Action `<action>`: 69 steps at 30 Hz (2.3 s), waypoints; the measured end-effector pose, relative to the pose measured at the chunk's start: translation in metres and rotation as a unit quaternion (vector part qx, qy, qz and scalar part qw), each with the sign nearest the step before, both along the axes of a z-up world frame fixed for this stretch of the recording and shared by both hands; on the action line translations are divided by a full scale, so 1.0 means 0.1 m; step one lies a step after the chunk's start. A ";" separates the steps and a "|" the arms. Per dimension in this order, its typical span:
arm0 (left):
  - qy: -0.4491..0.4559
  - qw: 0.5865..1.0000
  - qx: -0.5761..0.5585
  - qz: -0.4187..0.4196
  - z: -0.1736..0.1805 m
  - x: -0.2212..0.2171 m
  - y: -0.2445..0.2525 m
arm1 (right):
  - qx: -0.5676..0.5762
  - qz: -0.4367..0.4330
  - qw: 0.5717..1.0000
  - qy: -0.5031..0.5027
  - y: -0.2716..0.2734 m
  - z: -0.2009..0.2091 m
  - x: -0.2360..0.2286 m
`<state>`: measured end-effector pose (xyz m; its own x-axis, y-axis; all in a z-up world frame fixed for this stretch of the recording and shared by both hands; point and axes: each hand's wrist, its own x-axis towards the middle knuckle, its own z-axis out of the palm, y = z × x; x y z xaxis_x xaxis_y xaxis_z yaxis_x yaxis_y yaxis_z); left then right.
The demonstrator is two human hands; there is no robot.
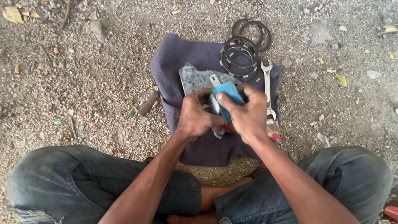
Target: The person cleans a small engine piston by rubbing it with a blue abrasive pad, wiping it with a cloth, and scraping the grooves with a metal tool.
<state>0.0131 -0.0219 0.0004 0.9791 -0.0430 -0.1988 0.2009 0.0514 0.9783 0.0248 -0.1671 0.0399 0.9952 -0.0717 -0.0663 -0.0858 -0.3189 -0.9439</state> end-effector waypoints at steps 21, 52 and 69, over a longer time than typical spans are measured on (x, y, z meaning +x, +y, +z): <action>-0.027 0.997 0.072 0.011 0.00 0.05 0.02 | 0.108 0.000 0.994 0.025 0.03 -0.04 0.07; 0.151 0.947 -0.261 -0.110 0.03 -0.20 -0.37 | 0.270 -0.066 0.943 0.186 -0.22 0.07 0.24; -0.286 0.871 0.376 -0.131 -0.32 -0.40 -0.36 | 0.377 -0.096 0.895 0.216 -0.43 0.08 0.47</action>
<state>-0.0267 -0.0584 -0.0312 0.9030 -0.3486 0.2510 -0.4232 -0.6218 0.6590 0.0717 -0.2099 0.0479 0.8387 -0.0114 -0.5445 -0.4803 0.4558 -0.7494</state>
